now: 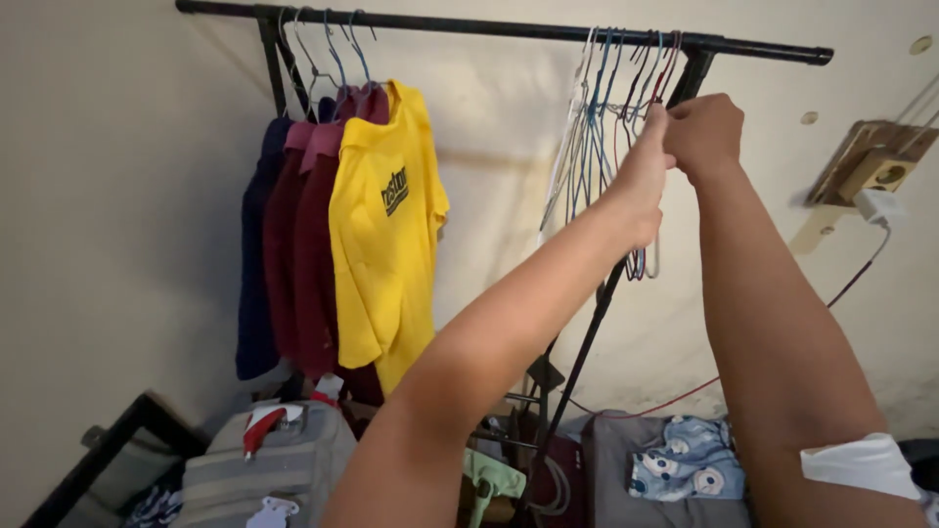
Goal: Hanging shirts on hangers and organizing them on a garment rack.
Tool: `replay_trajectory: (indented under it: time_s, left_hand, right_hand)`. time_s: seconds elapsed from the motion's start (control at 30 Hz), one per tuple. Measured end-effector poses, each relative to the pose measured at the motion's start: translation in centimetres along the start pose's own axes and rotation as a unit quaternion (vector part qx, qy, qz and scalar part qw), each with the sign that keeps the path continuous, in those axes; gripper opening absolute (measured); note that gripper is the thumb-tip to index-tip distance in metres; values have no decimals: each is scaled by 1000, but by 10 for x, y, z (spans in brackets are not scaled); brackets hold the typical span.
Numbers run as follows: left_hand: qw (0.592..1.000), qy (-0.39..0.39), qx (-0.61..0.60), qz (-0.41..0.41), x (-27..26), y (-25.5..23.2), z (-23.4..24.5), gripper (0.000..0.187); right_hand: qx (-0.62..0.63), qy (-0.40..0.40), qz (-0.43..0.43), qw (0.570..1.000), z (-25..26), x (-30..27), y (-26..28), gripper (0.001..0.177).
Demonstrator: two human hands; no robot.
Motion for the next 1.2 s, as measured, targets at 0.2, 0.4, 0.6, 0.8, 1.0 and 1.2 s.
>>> replay_trajectory:
  time_s: [0.2, 0.4, 0.6, 0.8, 1.0, 1.2]
  left_hand:
    - [995, -5, 66, -76, -19, -4, -3, 99]
    - [996, -1, 41, -80, -9, 5, 0, 97]
    - [987, 44, 10, -157, -33, -18, -18, 97]
    - [986, 39, 31, -161, -35, -18, -20, 92]
    - [998, -1, 20, -53, -29, -8, -7, 93]
    - [999, -28, 5, -29, 8, 12, 12, 99]
  right_hand:
    - [-17, 18, 34, 999, -19, 8, -12, 27]
    - [-42, 7, 2, 999, -8, 5, -2, 23]
    - [-29, -26, 98, 994, -2, 25, -8, 26]
    - [-34, -21, 22, 999, 32, 9, 22, 29]
    - [-47, -6, 27, 999, 38, -1, 23, 30]
    - [-61, -55, 109, 991, 9, 2, -5, 30]
Point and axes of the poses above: each hand's wrist, its own x-axis towards the middle knuckle, its own z-axis out of the back of the hand, y = z × x, the point moved 7 cm from there along x, towards the middle knuckle, and after that the axes turned 11 degrees about -y, right-handed, at the moved point
